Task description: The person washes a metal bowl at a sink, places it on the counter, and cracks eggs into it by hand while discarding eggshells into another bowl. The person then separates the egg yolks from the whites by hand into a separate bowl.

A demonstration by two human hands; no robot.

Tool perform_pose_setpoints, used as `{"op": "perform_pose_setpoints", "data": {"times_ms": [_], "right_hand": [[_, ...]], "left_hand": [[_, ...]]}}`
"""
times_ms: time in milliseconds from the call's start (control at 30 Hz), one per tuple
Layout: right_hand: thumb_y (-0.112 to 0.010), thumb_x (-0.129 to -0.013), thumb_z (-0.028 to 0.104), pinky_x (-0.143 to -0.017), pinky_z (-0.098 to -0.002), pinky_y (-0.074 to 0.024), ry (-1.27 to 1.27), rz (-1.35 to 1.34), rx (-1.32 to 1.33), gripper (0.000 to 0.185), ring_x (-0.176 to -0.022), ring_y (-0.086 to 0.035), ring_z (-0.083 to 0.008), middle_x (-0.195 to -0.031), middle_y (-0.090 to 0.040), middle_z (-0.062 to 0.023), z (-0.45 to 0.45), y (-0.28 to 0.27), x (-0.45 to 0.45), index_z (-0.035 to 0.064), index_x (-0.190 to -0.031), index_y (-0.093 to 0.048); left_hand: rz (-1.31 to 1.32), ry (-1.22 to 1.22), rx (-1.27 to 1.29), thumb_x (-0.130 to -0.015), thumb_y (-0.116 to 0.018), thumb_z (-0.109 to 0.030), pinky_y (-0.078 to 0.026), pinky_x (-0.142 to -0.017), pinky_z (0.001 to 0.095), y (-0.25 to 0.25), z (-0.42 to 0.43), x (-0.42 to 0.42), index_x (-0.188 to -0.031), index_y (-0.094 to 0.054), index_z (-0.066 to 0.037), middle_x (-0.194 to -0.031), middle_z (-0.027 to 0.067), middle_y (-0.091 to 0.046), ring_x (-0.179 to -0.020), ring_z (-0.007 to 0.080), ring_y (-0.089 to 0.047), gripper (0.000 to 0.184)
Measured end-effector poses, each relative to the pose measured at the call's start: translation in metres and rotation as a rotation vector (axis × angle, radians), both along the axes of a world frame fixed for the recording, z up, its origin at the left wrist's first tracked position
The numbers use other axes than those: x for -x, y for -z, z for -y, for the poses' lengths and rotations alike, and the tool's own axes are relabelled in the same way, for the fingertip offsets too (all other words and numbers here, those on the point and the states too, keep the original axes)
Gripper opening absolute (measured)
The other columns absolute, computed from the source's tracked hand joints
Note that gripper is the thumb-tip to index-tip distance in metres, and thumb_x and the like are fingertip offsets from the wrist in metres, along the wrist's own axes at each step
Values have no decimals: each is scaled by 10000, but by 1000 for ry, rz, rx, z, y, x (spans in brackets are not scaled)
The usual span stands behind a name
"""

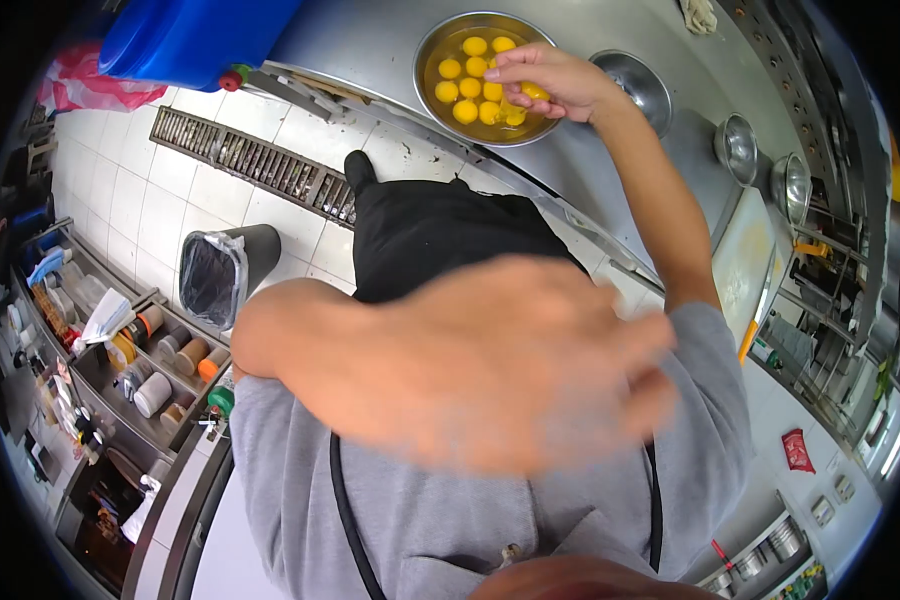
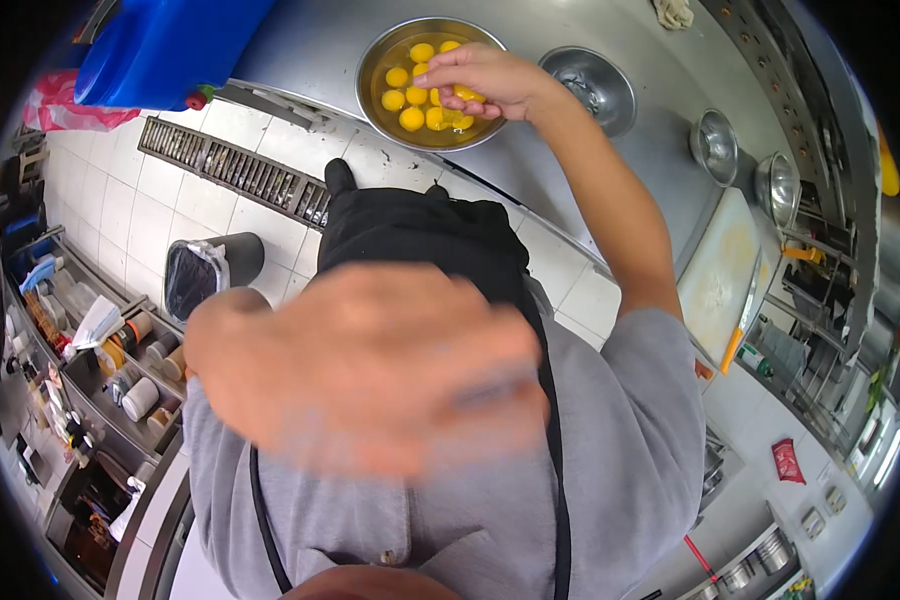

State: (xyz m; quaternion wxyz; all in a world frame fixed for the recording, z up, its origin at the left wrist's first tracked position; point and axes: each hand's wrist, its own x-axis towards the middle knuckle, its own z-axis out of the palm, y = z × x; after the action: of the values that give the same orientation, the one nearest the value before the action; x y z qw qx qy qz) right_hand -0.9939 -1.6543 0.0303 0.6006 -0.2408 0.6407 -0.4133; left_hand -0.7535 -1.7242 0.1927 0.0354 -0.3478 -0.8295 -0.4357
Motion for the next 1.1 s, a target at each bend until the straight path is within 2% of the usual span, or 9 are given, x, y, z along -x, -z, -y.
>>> {"op": "perform_pose_setpoints", "data": {"times_ms": [233, 333, 467, 633, 700, 767, 800, 867, 1100], "right_hand": [[-653, -924, 271, -327, -178, -213, 3, -24, -13, 355, -375, -328, -11, -558, -481, 20, -7, -7, 8, 97, -654, -502], [-672, -885, 276, -339, -193, -219, -31, -36, -10, 352, -367, -316, -22, -503, -447, 25, 0, -16, 4, 101, -623, -514], [-657, -904, 280, -334, -186, -211, 6, -116, -14, 375, -372, -313, -16, -527, -460, 19, 2, -14, 1, 90, -622, -500], [-640, -924, 279, -327, -167, -218, 69, -57, 48, 376, -364, -319, -11, -536, -471, 17, -9, -34, 15, 87, -632, -503], [-635, -907, 286, -361, -197, -276, 35, -52, 115, 324, -428, -395, -35, -604, -534, 3, -26, -47, 36, 75, -675, -554], [-613, -914, 230, -357, -241, -346, 100, -24, 103, 250, -431, -470, -79, -647, -584, -49, -49, -42, 70, 60, -735, -576], [-592, -920, 174, -354, -285, -416, 155, -5, 100, 180, -434, -546, -123, -690, -634, -101, -58, -43, 82, 44, -795, -599], [-589, -949, 203, -308, -211, -303, 393, -129, 20, 292, -368, -434, -52, -512, -520, -13, -67, -63, 61, 43, -705, -590], [-577, -948, 281, -474, -226, -443, 313, -487, -189, 253, -591, -563, -87, -727, -618, -26, -112, 31, 100, 44, -885, -639]], "left_hand": [[-186, -194, -99, -762, -635, -203, -462, -501, 331, -35, -51, -14, -766, -627, -60, -751, 57, -496, -555, 169, -525, 143], [-47, -1170, 73, -270, -477, -321, -52, -567, 336, -56, -64, -17, -526, -350, -321, -473, -122, -213, -425, 101, -159, 286], [-78, -821, 474, -341, -498, -239, -137, -475, 336, -53, -45, -25, -594, -472, -305, -516, -79, -321, -400, 107, -342, 263], [-88, -295, -18, -655, -690, -43, -440, -447, 291, 12, 3, -25, -866, -609, -87, -973, 134, -635, -654, 166, -613, 229], [-2, -446, -81, -718, -698, 0, -498, -561, 225, 38, 24, -8, -909, -591, -52, -980, 140, -631, -658, 164, -615, 226], [546, -826, -251, -820, -661, -21, -485, -630, 251, 66, 46, 4, -942, -578, -4, -949, 88, -627, -744, 118, -607, 149], [401, -920, -275, -870, -664, -95, -485, -639, 245, 117, 68, 16, -1055, -570, 9, -979, 89, -628, -776, 124, -622, 232], [488, -1171, -336, -916, -672, -193, -504, -634, 252, 167, 80, 36, -1175, -532, 18, -1011, 109, -620, -781, 135, -632, 363], [673, -1057, -717, -970, -587, -128, -627, -620, 322, 235, 79, 65, -1005, -466, 30, -993, 125, -535, -761, 209, -667, 202]]}}
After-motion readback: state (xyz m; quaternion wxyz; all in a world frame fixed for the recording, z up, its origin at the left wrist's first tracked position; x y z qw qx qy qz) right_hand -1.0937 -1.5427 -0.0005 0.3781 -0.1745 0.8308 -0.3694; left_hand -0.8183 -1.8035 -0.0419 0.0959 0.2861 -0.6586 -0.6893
